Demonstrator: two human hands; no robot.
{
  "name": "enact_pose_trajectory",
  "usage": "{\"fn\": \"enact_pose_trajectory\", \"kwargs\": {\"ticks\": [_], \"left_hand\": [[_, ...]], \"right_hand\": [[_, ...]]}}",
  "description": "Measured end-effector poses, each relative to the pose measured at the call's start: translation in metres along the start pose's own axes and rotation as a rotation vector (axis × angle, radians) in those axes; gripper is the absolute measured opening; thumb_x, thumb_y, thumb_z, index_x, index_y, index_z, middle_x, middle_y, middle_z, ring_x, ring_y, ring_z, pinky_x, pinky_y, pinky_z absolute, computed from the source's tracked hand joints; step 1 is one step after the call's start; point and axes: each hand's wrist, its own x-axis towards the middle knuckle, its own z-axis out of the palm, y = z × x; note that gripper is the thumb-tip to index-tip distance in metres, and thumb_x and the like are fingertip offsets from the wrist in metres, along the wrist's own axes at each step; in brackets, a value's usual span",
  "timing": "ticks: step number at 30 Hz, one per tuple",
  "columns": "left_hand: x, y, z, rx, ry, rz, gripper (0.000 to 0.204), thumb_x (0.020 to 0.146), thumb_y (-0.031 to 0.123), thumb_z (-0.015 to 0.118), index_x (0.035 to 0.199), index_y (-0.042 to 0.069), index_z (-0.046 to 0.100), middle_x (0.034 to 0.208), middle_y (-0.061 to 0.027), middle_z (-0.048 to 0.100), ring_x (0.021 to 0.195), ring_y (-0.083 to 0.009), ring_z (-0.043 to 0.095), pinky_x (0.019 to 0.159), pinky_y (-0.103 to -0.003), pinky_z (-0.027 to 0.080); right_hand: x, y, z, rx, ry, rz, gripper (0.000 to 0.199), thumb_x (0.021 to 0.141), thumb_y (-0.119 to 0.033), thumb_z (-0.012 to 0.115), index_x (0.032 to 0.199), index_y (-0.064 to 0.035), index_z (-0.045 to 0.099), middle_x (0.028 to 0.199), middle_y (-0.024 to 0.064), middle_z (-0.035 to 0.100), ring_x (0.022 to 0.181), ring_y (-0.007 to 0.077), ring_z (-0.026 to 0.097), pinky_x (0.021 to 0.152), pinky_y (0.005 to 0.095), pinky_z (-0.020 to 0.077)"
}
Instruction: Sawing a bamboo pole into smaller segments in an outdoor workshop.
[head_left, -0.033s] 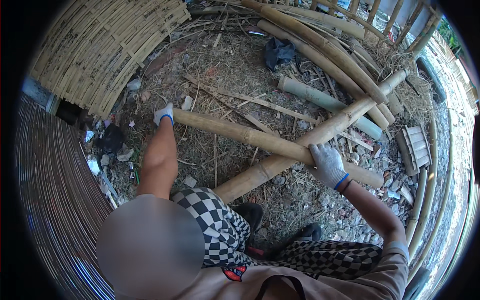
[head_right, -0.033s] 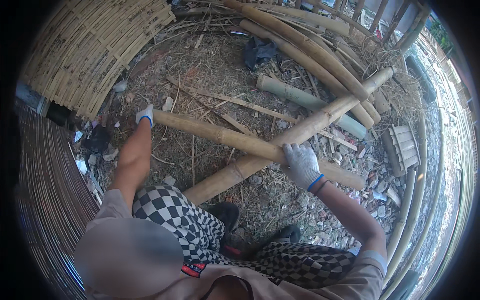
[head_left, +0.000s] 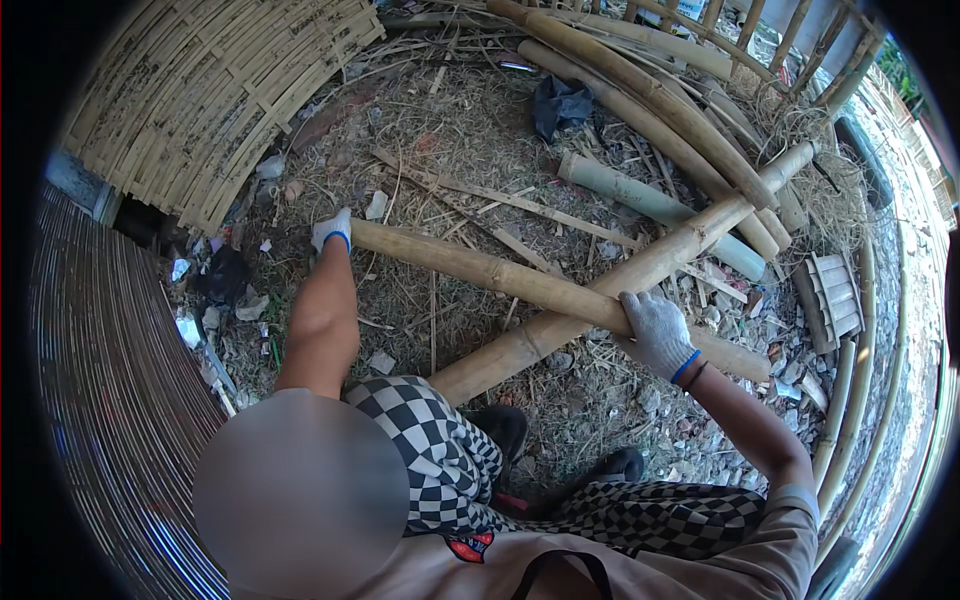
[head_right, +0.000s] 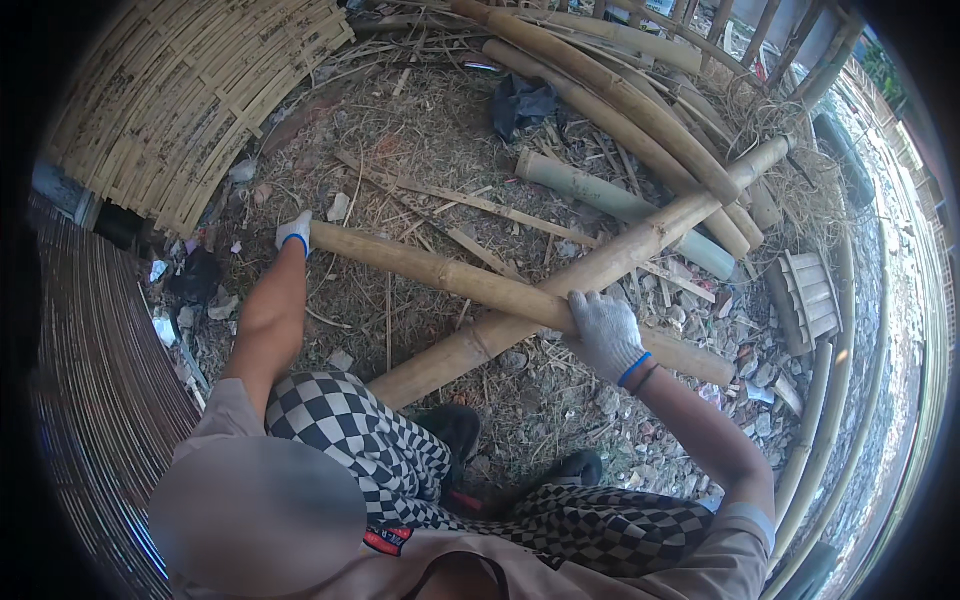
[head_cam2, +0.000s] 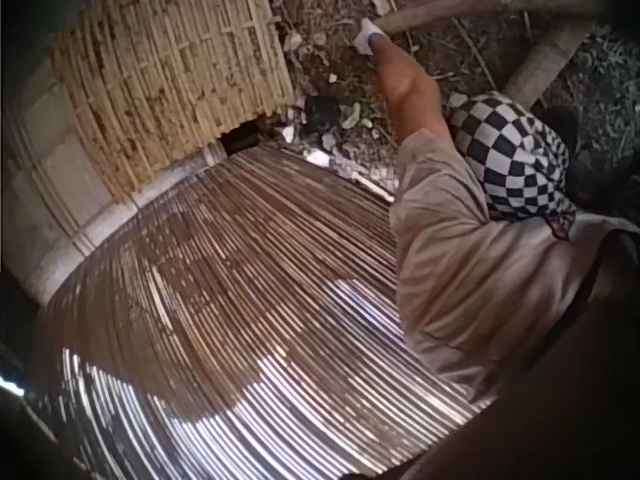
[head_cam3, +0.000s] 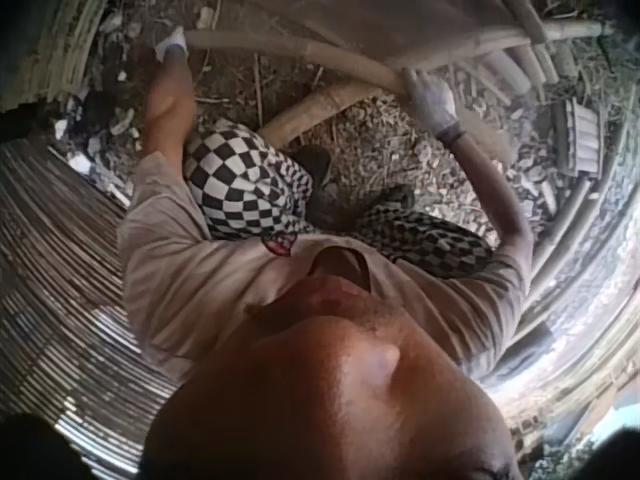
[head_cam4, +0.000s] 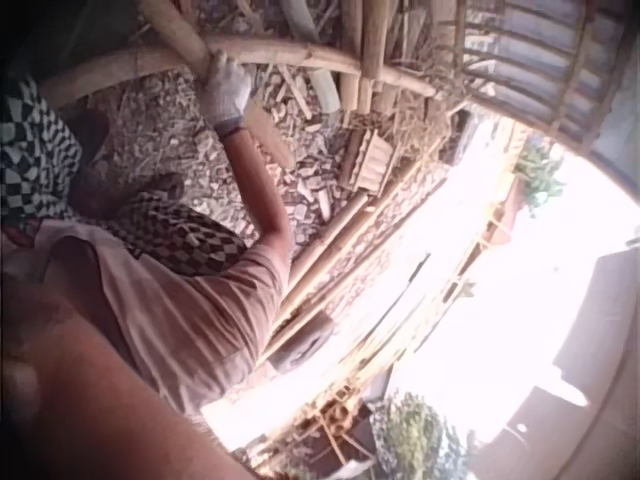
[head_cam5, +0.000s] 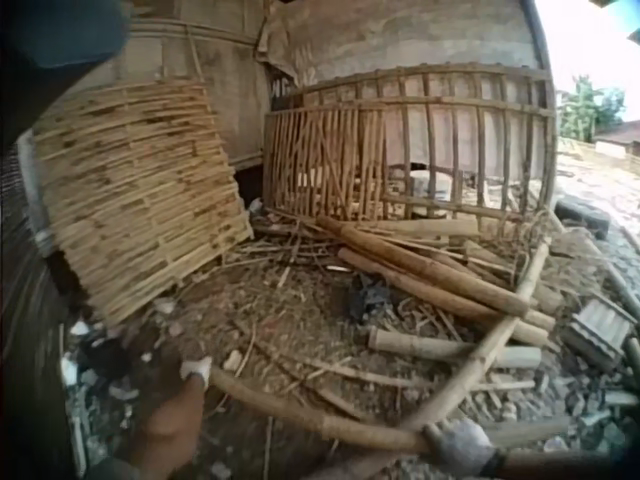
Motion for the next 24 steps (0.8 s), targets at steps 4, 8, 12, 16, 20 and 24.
{"fn": "enact_pose_trajectory", "kwargs": {"ticks": [4, 8, 12, 16, 20, 24], "left_hand": [[0.018, -0.027, -0.026, -0.228, -0.136, 0.117, 0.063, 0.077, 0.043, 0.086, 0.124, 0.003, 0.072, 0.124, -0.0172, 0.072, 0.11, -0.0324, 0.071, 0.095, -0.044, 0.057], [0.01, -0.015, -0.046, -0.2, -0.146, 0.283, 0.056, 0.077, 0.046, 0.085, 0.118, 0.009, 0.076, 0.119, -0.0142, 0.075, 0.108, -0.0324, 0.072, 0.097, -0.043, 0.054], [-0.031, 0.006, -0.04, -0.145, -0.139, 0.337, 0.054, 0.078, 0.046, 0.084, 0.118, 0.011, 0.074, 0.12, -0.0139, 0.074, 0.112, -0.0323, 0.07, 0.098, -0.044, 0.054], [-0.035, 0.011, -0.036, -0.152, -0.169, 0.36, 0.053, 0.08, 0.046, 0.084, 0.119, 0.012, 0.071, 0.123, -0.0136, 0.073, 0.115, -0.0327, 0.068, 0.1, -0.044, 0.053], [0.036, -0.016, -0.08, -0.032, -0.189, 0.386, 0.07, 0.08, 0.047, 0.084, 0.133, 0.005, 0.064, 0.131, -0.0187, 0.068, 0.121, -0.0324, 0.066, 0.103, -0.043, 0.052], [-0.017, 0.002, -0.026, 0.056, -0.463, 0.325, 0.09, 0.08, 0.047, 0.085, 0.146, -0.004, 0.052, 0.142, -0.0241, 0.06, 0.129, -0.0347, 0.061, 0.103, -0.045, 0.053]], "right_hand": [[-0.009, -0.024, -0.013, 0.134, -0.131, -0.019, 0.058, 0.078, -0.032, 0.082, 0.122, -0.0036, 0.056, 0.099, 0.0194, 0.068, 0.093, 0.0415, 0.069, 0.08, 0.0519, 0.0548], [-0.023, -0.039, -0.013, 0.233, -0.253, -0.001, 0.065, 0.082, -0.038, 0.082, 0.129, -0.0025, 0.054, 0.106, 0.0215, 0.069, 0.1, 0.041, 0.07, 0.084, 0.0505, 0.056], [-0.035, -0.036, -0.006, 0.261, -0.239, -0.01, 0.07, 0.083, -0.039, 0.082, 0.133, -0.0014, 0.052, 0.107, 0.0226, 0.069, 0.101, 0.0415, 0.07, 0.086, 0.05, 0.0562], [-0.024, -0.027, -0.008, 0.354, -0.303, -0.024, 0.062, 0.088, -0.042, 0.078, 0.127, 0.0007, 0.057, 0.105, 0.0234, 0.069, 0.1, 0.039, 0.071, 0.086, 0.0481, 0.0558], [0.02, -0.018, -0.015, 0.399, -0.372, -0.206, 0.071, 0.087, -0.053, 0.077, 0.127, 0.0018, 0.06, 0.111, 0.0233, 0.07, 0.105, 0.0376, 0.07, 0.089, 0.0463, 0.0547], [0.022, 0.007, -0.019, 0.306, -0.361, -0.185, 0.084, 0.077, -0.06, 0.084, 0.129, -0.0003, 0.058, 0.117, 0.0237, 0.069, 0.109, 0.0407, 0.068, 0.093, 0.0481, 0.054]]}}
